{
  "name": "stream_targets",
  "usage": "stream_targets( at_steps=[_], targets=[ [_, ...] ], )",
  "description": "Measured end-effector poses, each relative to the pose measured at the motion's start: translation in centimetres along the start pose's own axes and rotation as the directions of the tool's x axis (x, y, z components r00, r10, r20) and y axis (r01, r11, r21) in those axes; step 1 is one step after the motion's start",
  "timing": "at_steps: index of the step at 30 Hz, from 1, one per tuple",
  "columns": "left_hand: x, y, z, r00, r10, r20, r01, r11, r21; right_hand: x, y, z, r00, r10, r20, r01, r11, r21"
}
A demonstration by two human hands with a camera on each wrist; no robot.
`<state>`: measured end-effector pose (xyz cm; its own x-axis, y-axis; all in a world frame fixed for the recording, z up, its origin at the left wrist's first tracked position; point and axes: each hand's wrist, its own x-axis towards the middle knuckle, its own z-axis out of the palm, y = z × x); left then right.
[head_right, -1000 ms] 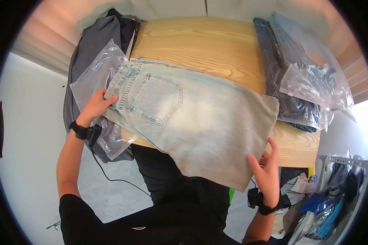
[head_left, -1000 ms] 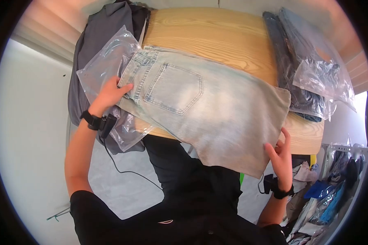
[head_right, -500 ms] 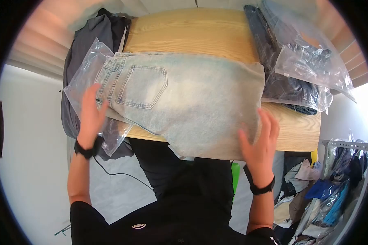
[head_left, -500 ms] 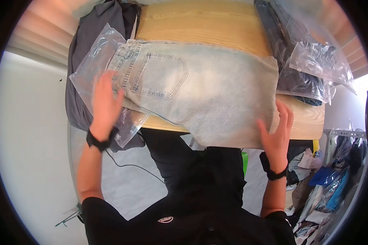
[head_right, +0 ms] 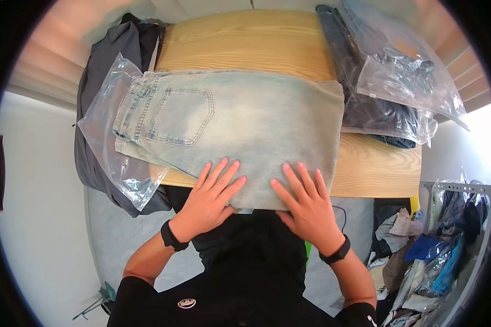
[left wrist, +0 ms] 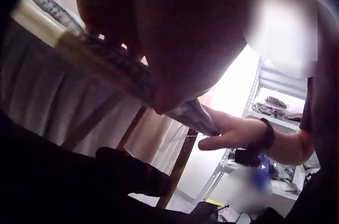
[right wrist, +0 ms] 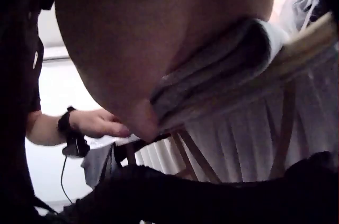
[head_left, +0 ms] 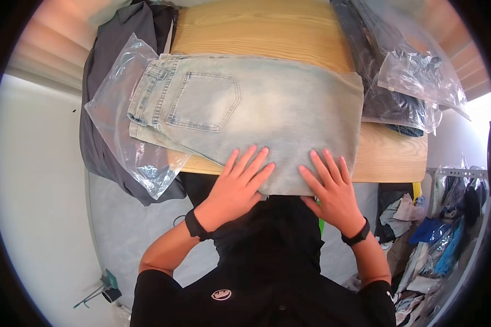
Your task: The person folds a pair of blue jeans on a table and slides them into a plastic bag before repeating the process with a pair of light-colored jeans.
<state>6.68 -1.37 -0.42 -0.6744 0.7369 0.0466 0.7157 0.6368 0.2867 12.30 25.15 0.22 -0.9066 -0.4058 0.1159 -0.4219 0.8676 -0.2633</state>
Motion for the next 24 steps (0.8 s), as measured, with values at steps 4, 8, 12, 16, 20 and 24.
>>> stream_targets(
  at_steps=[4, 8, 12, 16, 20, 24],
  targets=[
    [-0.8, -0.6, 0.3, 0.997, -0.053, -0.053, 0.057, 0.996, 0.073, -0.2, 0.6, -0.7, 0.982, 0.185, -0.041, -0.181, 0.980, 0.081],
    [-2.1, -2.2, 0.8, 0.984, -0.130, -0.123, 0.132, 0.991, 0.004, -2.0, 3.6, 0.4, 0.986, 0.124, -0.112, -0.136, 0.985, -0.104],
    [-3.6, -5.1, -2.8, 0.965, -0.193, -0.178, 0.205, 0.977, 0.053, -3.5, 6.4, 1.1, 0.977, -0.001, -0.214, -0.015, 0.997, -0.072],
    [-5.6, -9.4, -7.5, 0.895, -0.359, -0.264, 0.424, 0.867, 0.262, -3.4, 6.8, 0.7, 0.965, -0.063, -0.254, 0.054, 0.998, -0.043],
    [-7.0, -13.6, -8.8, 0.871, -0.418, -0.259, 0.490, 0.783, 0.384, -3.4, 7.2, 0.9, 0.952, -0.098, -0.291, 0.097, 0.995, -0.019],
    [-6.9, -14.5, -8.9, 0.883, -0.380, -0.275, 0.461, 0.810, 0.362, -3.3, 6.7, 0.6, 0.952, -0.084, -0.294, 0.094, 0.995, 0.019]
  ],
)
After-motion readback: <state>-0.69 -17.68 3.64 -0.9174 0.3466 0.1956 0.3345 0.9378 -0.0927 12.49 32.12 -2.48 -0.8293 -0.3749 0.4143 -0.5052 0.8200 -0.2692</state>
